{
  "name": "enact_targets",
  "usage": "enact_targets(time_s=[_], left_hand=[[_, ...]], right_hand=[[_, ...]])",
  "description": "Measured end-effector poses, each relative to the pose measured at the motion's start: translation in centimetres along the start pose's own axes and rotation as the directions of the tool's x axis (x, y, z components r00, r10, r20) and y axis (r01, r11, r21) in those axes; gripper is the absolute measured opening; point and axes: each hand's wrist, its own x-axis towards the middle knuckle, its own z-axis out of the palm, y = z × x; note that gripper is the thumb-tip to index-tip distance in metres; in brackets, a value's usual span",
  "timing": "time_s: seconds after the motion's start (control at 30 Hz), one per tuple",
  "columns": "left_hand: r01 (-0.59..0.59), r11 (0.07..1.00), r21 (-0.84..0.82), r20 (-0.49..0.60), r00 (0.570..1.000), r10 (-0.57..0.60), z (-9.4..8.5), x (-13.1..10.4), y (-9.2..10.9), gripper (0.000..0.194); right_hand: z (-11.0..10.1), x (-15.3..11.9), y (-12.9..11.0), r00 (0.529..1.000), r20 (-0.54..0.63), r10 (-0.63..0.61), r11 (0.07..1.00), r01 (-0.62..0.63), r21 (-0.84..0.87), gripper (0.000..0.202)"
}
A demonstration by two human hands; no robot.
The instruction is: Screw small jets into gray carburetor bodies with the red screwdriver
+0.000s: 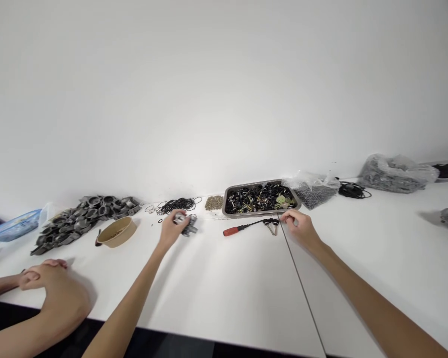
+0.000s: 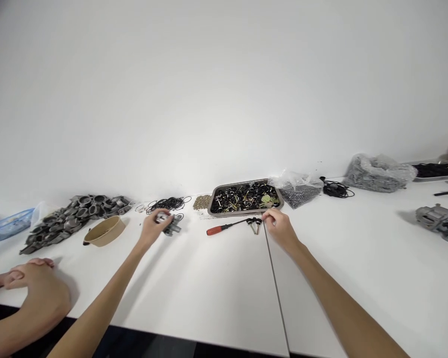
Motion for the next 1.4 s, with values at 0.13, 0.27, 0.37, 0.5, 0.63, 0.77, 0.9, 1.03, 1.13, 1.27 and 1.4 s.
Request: enact_targets(time_s=[0.13,0.27,0.37,0.5,0.63,0.77,0.9,1.03,1.13,1.27,1.4], left_hand=[[-0.028,0.955,-0.296,0.359,0.923,0.138,6.1,-4.2,5.6,0.032],[0.101,0.874,-0.475,0.613,0.751,0.247,11.2,-8.4,9.9,0.033],[0.205,0.809,-0.552,0.689,0.658,0.304,13.7,-10.1,11.1,0.033],[0.341,0.699,-0.629,0.717,0.601,0.353,15.4,-10.0,10.1,0.032],[0.442,0.644,-0.625,0.765,0.509,0.394,15.3,-8.5,8.2,0.038],[0.436,0.699,-0.566,0.816,0.416,0.401,14.3,-7.2,7.4,0.047],[0.347,0.774,-0.530,0.833,0.385,0.398,13.9,-7.0,7.3,0.049],[0.329,0.764,-0.555,0.817,0.387,0.427,13.7,-7.0,7.3,0.048],[0.278,0.778,-0.563,0.809,0.378,0.450,13.5,-6.9,7.2,0.047],[0.198,0.793,-0.577,0.799,0.337,0.498,12.8,-6.6,7.4,0.045],[0.223,0.737,-0.638,0.758,0.350,0.551,11.5,-6.1,7.8,0.040]], right_hand=[[-0.2,0.1,0.2,1.000,-0.008,0.018,1.000,-0.018,-0.012,0.022],[-0.4,0.2,0.4,0.999,-0.018,0.032,0.999,-0.032,-0.034,0.023],[-0.5,0.3,0.7,0.999,-0.024,0.047,0.997,-0.048,-0.052,0.024],[-0.6,0.5,1.2,0.997,-0.034,0.072,0.995,-0.074,-0.072,0.025],[-0.5,0.7,1.4,0.995,-0.032,0.090,0.992,-0.092,-0.084,0.024],[-0.5,0.5,1.1,0.996,-0.007,0.093,0.992,-0.093,-0.091,0.023],[-0.6,0.3,0.1,0.997,0.025,0.079,0.990,-0.075,-0.118,0.022],[-0.5,1.6,-1.9,0.996,0.064,0.065,0.983,-0.052,-0.175,0.024],[0.9,4.3,-3.8,0.988,0.151,0.033,0.975,0.002,-0.222,0.024],[5.5,8.9,-5.7,0.960,0.277,-0.032,0.964,0.103,-0.247,0.024],[11.8,12.3,-5.6,0.927,0.366,-0.082,0.943,0.190,-0.273,0.029]])
